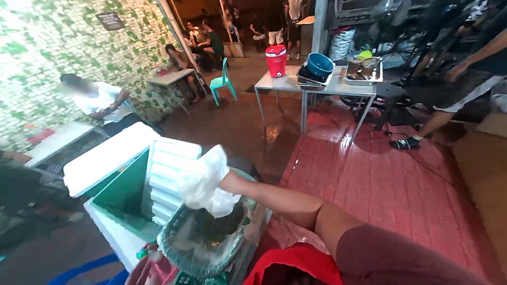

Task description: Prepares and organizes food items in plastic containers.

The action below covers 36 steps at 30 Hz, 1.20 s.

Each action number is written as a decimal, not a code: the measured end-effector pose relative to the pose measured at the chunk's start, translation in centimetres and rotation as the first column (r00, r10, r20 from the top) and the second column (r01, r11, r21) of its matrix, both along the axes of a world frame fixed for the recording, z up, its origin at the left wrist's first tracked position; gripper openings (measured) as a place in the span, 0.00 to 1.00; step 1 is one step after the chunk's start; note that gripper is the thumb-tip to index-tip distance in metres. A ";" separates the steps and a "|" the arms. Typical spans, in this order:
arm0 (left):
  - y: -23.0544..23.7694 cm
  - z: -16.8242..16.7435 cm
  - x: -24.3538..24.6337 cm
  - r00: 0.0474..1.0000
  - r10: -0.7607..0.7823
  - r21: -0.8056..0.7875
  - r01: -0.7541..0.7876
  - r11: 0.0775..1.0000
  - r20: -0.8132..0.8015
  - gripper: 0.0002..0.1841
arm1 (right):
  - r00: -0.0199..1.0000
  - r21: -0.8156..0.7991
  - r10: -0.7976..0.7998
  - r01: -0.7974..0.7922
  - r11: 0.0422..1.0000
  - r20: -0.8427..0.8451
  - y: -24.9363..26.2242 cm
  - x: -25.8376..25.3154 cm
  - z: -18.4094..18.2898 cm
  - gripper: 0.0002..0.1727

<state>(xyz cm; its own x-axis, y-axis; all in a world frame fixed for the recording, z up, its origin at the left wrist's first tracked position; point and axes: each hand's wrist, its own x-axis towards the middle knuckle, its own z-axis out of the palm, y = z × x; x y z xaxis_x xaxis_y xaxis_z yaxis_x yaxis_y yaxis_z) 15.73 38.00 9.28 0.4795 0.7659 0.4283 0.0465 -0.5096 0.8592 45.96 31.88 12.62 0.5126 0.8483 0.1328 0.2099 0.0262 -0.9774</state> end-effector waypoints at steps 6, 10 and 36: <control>-1.6 0.7 2.5 0.997 0.058 -0.337 -0.074 0.939 -0.057 0.34 | 0.791 0.106 -0.091 0.193 0.976 -0.605 0.1 0.3 -1.2 0.16; -2.7 1.0 4.3 0.999 -0.043 -0.560 0.028 0.828 -0.014 0.31 | 0.596 0.145 -0.019 0.226 0.963 -0.803 0.1 -0.7 -1.3 0.08; -2.0 4.6 5.8 0.944 -0.053 -0.788 0.303 0.536 0.326 0.54 | 0.973 -0.246 0.111 -0.059 0.967 0.203 -4.5 -6.7 -3.9 0.26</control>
<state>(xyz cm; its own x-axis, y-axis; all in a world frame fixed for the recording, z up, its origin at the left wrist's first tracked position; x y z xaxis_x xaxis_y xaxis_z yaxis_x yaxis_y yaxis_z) 21.50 35.96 13.85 0.6272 0.7459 -0.2240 -0.2245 0.4486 0.8651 39.28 27.39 8.76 0.4187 0.9079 0.0210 0.4214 -0.1738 -0.8901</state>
